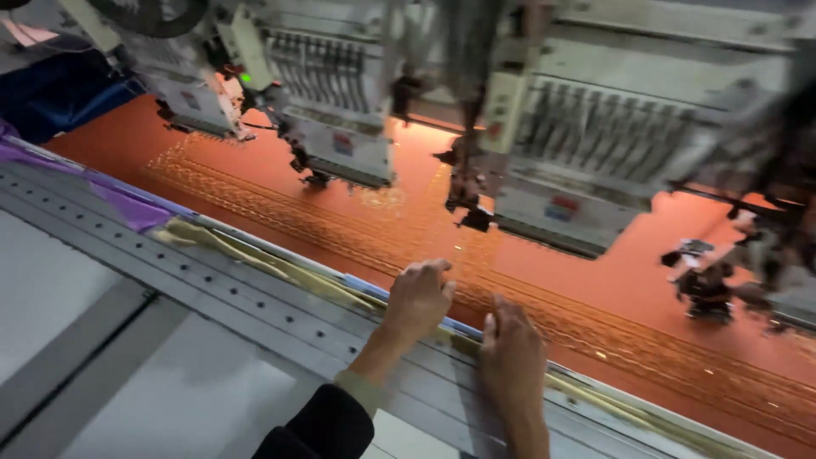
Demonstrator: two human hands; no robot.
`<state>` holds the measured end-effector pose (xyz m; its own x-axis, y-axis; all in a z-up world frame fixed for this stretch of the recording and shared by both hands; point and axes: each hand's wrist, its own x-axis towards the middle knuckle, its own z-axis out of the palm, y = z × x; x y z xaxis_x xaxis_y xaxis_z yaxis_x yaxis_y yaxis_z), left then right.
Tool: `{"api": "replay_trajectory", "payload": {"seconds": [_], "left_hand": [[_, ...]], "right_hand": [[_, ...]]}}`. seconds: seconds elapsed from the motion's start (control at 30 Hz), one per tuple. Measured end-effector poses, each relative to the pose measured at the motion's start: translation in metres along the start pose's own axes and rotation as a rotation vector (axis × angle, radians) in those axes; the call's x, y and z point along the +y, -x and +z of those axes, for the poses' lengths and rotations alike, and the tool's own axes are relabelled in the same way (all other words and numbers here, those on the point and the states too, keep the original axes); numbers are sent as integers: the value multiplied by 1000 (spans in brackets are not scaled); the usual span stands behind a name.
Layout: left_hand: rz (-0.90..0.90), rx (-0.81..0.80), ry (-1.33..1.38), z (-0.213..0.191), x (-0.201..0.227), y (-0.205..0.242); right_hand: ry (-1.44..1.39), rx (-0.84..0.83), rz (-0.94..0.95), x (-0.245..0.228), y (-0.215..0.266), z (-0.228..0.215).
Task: The person is seen moving quickly between the heads of a large industrial embroidery machine, checking for thread breaks and re-threading the needles as needed.
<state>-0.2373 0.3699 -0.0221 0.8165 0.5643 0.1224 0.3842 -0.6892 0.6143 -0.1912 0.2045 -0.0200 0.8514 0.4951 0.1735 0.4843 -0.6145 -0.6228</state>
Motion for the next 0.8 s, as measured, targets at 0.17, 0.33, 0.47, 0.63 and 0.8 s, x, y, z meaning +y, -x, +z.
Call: {"api": "replay_trajectory", "payload": {"seconds": [0.17, 0.33, 0.47, 0.63, 0.8], "left_hand": [[-61, 76, 60, -42, -91, -36], [-132, 182, 234, -59, -148, -87], [-548, 284, 1145, -71, -141, -127], [-712, 525, 1569, -48, -146, -167], [-847, 518, 1456, -47, -136, -166]], "right_hand": [[20, -118, -50, -85, -32, 91], [17, -117, -97, -144, -62, 162], [46, -148, -55, -175, -76, 180], [-24, -147, 84, -181, -81, 176], [-49, -193, 171, -185, -82, 171]]}}
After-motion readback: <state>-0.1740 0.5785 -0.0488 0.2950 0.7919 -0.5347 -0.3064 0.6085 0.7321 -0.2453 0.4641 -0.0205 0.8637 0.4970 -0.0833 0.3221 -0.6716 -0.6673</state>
